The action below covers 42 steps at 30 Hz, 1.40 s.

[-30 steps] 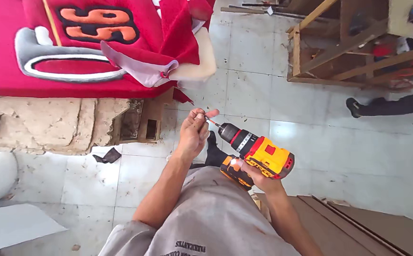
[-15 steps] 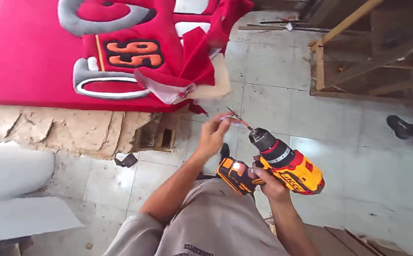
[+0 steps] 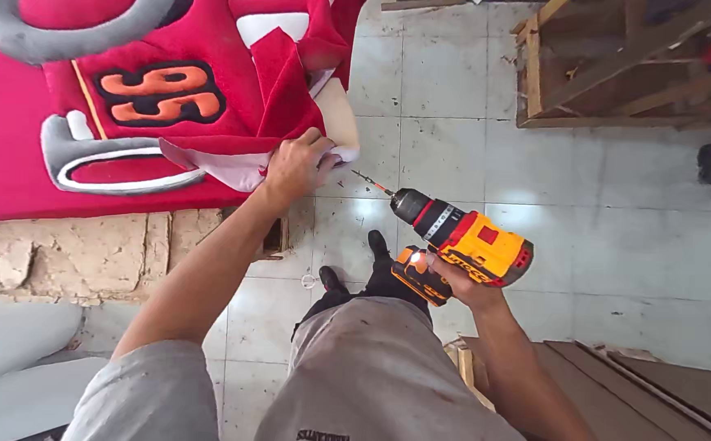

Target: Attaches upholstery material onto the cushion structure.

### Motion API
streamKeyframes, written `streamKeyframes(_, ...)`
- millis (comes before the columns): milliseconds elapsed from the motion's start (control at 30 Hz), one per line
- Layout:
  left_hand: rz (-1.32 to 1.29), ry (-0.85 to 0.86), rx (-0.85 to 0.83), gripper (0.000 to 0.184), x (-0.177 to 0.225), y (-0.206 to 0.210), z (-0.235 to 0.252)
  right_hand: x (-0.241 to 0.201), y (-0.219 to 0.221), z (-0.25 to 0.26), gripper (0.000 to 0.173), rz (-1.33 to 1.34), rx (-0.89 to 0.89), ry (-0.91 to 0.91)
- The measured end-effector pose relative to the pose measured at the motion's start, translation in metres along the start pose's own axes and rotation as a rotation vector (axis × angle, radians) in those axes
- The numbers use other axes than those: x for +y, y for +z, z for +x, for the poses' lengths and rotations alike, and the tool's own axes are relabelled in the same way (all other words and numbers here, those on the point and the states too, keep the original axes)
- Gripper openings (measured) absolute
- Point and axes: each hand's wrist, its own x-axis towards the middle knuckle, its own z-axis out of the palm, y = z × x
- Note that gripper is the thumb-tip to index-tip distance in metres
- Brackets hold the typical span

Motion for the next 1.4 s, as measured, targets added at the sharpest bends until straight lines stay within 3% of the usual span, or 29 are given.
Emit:
streamKeyframes(300, -0.281, -0.271, 0.1, 0.023, -0.008, 0.007, 0.011, -0.049, -0.018, 0.081, 0.035, -0.361, -0.155, 0.061)
streamKeyframes(700, -0.357, -0.271, 0.112, 0.022, -0.014, 0.008, 0.012, -0.11, -0.015, 0.135, 0.04, -0.647, -0.331, 0.106)
streamKeyframes(1400, -0.403, -0.239, 0.112, 0.017, -0.021, 0.017, 0.01, -0.157, 0.022, 0.198, 0.035, -1.086, -0.592, -0.006)
